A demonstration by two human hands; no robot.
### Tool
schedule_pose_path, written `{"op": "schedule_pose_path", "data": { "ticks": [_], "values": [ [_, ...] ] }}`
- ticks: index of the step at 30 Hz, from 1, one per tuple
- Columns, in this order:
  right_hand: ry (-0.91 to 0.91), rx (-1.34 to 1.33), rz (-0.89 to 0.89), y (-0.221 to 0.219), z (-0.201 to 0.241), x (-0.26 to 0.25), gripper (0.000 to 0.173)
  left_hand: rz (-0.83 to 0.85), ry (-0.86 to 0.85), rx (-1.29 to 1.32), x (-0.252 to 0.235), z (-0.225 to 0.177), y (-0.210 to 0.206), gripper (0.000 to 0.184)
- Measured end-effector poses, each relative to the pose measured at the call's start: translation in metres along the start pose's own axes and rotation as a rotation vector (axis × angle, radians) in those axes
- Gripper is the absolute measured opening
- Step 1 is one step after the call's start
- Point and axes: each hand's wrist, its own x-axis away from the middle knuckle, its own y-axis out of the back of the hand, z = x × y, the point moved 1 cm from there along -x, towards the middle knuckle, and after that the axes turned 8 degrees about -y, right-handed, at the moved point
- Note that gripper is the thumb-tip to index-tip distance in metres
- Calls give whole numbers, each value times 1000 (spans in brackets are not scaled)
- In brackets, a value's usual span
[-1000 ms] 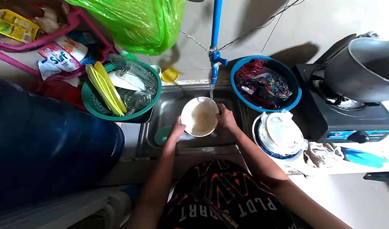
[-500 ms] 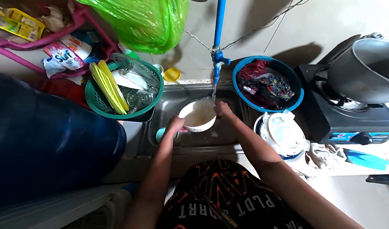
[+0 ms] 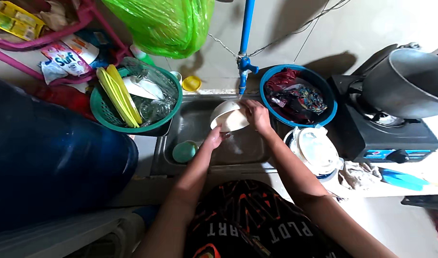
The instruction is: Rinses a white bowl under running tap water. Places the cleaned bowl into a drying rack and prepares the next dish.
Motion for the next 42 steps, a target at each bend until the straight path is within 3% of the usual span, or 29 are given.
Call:
{"op": "schedule_pose_path", "data": {
  "ticks": [4,11,16,22,28,30,33,35,39,42],
  "values": [
    [14,-115,-94,17,-11,6,37,-36,-108,7,-9,-8,-11,49],
    [-79,-326,72,52,-12,1,48,-116,-365,5,-13,-33,-22,40],
    [-68,-297,-80,70,18,-26,69,-127,-537,-90,2,-46,-17,37],
    [-32,-174,-182,66,70,-44,54,-223,-412,-106,24,-45,1,38],
    [12,-240,-130,56,64,-25,75,-309,-314,-37,55,-47,22,39],
    [-51,-341,-41,51,47,2,77,-306,-308,-35,68,-48,33,39],
    [-154,-499,355,30,11,31,90,-299,-352,-81,84,-47,52,38],
    [-120,-468,551,17,5,42,104,-298,-357,-173,98,-49,60,39],
    [84,-372,639,9,19,52,115,-262,-383,-457,130,-60,61,46],
    [133,-354,654,13,33,58,115,-206,-424,-539,139,-61,67,50]
  ]
}}
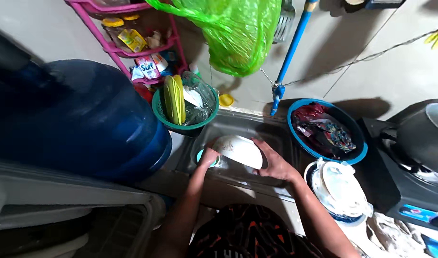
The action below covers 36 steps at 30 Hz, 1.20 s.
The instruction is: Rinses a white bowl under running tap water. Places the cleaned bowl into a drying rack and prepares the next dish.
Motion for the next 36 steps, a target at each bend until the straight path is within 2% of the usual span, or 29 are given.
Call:
{"op": "schedule_pose_path", "data": {
  "ticks": [5,6,8,11,14,18,20,23,25,30,36],
  "values": [
    [8,45,-159,-23,20,5,110,-67,-293,-15,-15,24,9,40],
    [-1,79,-208,-28,24,4,111,-84,-284,-5,-16,25,10,41],
    [-29,155,-303,-38,30,0,112,-127,-150,-13,-17,21,9,47],
    [-54,280,-418,-41,37,-13,113,-149,7,-64,-28,37,11,49],
    [116,390,-582,-28,56,-35,109,-179,3,-95,-24,33,18,46],
    [387,509,-694,-16,101,-78,102,-243,-38,-107,-17,17,20,42],
    [521,578,-702,-19,126,-109,91,-238,-74,-123,-18,14,21,41],
    [727,779,-732,-26,158,-160,64,-203,-187,-181,-18,16,22,35],
    [815,897,-655,-29,181,-188,55,-140,-149,-207,-13,8,25,33],
    [909,1125,-272,-49,217,-251,48,-54,-96,-193,-6,11,26,32],
    [786,1306,36,-79,241,-281,53,-17,-117,-204,0,22,27,32]
  ]
}}
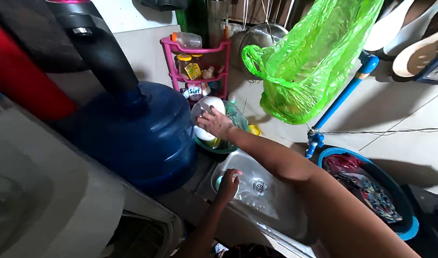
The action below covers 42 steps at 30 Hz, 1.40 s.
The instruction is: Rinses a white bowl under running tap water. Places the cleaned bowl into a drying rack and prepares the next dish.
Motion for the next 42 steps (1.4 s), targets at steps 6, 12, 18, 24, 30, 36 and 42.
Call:
{"op": "schedule_pose_path", "data": {
  "ticks": [6,12,18,24,30,36,42],
  "values": [
    [-120,-122,31,-8,0,19,80,46,0,1,-1,-2,-5,31],
    [-415,-641,-223,14,32,120,70,7,-104,95,5,-14,-19,32],
    [-778,-973,225,-28,85,315,31,267,-57,-52,-6,-34,-51,35],
    [-1652,-566,-347,7,126,508,23,700,-43,76,-4,-99,-148,42],
    [-2444,-1026,-481,-20,150,620,52,899,121,296,8,-145,-246,58],
    [-2495,-1328,-702,-38,164,594,59,880,69,375,9,-154,-280,66],
    [-2390,-1430,-633,-11,185,548,61,844,47,299,22,-138,-226,76]
  ]
}}
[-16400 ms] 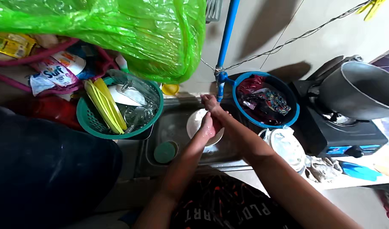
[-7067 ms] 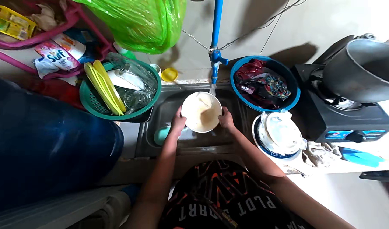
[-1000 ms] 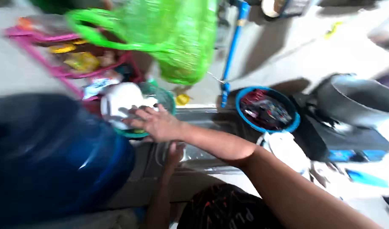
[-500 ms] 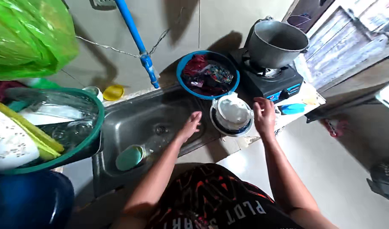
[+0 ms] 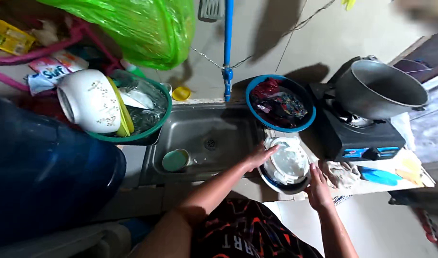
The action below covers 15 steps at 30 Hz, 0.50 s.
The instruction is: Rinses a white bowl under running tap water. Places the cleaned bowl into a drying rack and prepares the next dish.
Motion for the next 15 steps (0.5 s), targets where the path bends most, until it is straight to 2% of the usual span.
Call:
{"op": "schedule_pose_path", "data": {
  "ticks": [3,7,10,15],
  "values": [
    [-3,32,136,-21,5,19,60,-69,5,83,37,-3,25,64],
    [-2,87,332,-73,28,20,60,-281,86,105,67,-4,69,57],
    [2,119,428,-120,36,-5,61,-427,141,80,68,13,103,58],
    [24,251,467,-196,33,-61,61,-584,166,124,42,54,153,62]
  ]
}}
